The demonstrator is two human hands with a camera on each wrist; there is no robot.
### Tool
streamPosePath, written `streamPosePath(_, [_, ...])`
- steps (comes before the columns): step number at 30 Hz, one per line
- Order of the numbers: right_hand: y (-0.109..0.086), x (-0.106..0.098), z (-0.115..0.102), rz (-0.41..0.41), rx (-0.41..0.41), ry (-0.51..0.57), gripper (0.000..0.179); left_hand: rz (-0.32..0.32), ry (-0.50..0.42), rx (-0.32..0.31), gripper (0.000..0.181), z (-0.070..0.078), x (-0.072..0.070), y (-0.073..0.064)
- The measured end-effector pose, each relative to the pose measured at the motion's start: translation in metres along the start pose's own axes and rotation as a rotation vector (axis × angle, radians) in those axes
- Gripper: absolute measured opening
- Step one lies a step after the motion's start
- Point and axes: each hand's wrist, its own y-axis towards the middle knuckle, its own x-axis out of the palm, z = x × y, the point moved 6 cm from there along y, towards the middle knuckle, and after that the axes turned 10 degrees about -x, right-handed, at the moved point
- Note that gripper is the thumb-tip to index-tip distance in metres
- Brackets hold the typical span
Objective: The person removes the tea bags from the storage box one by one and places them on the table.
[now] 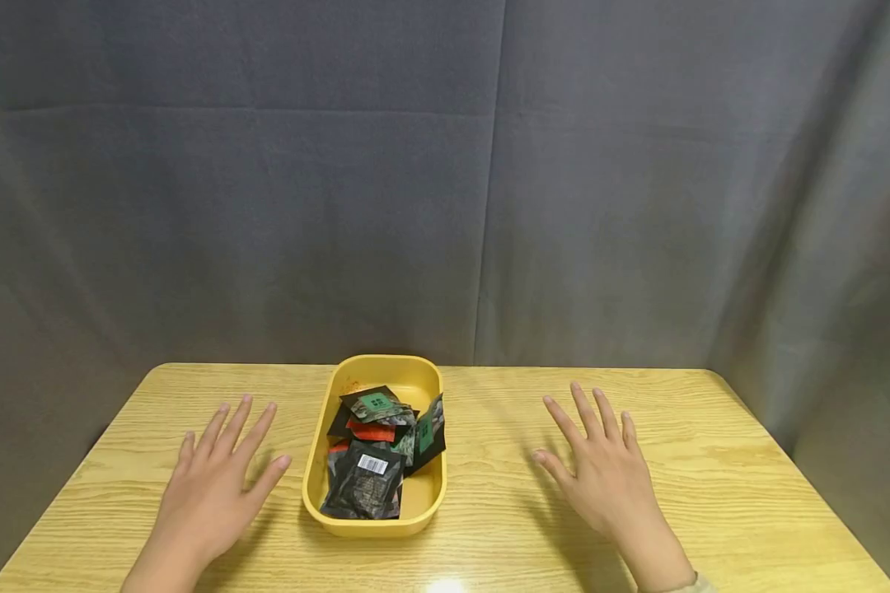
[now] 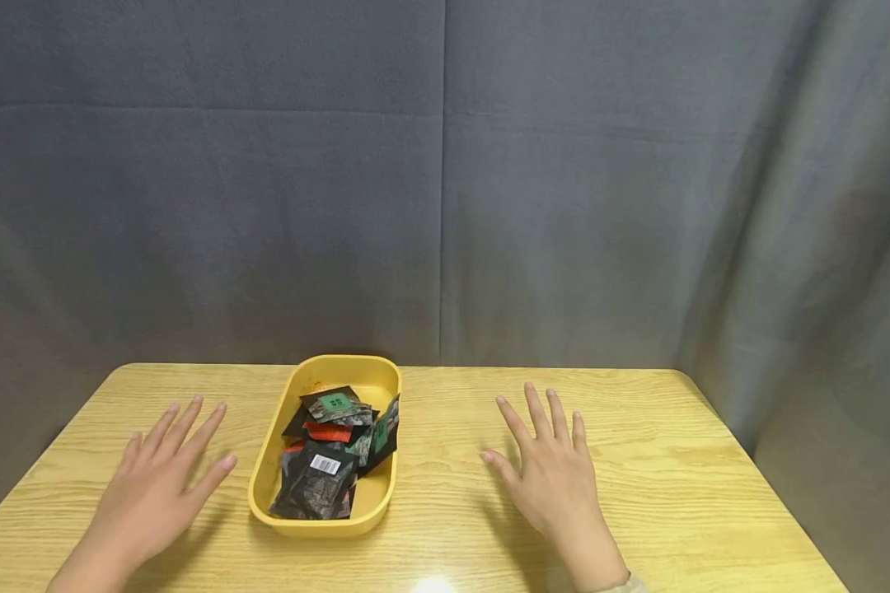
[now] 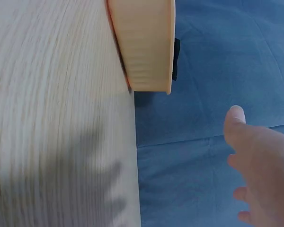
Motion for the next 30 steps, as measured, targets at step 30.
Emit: streamPosePath(30, [0.028, -0.020, -0.059, 0.098, -0.182, 0.074, 0.064, -0.410, -0.868, -0.308, 0.071, 0.012, 0.027, 0.003])
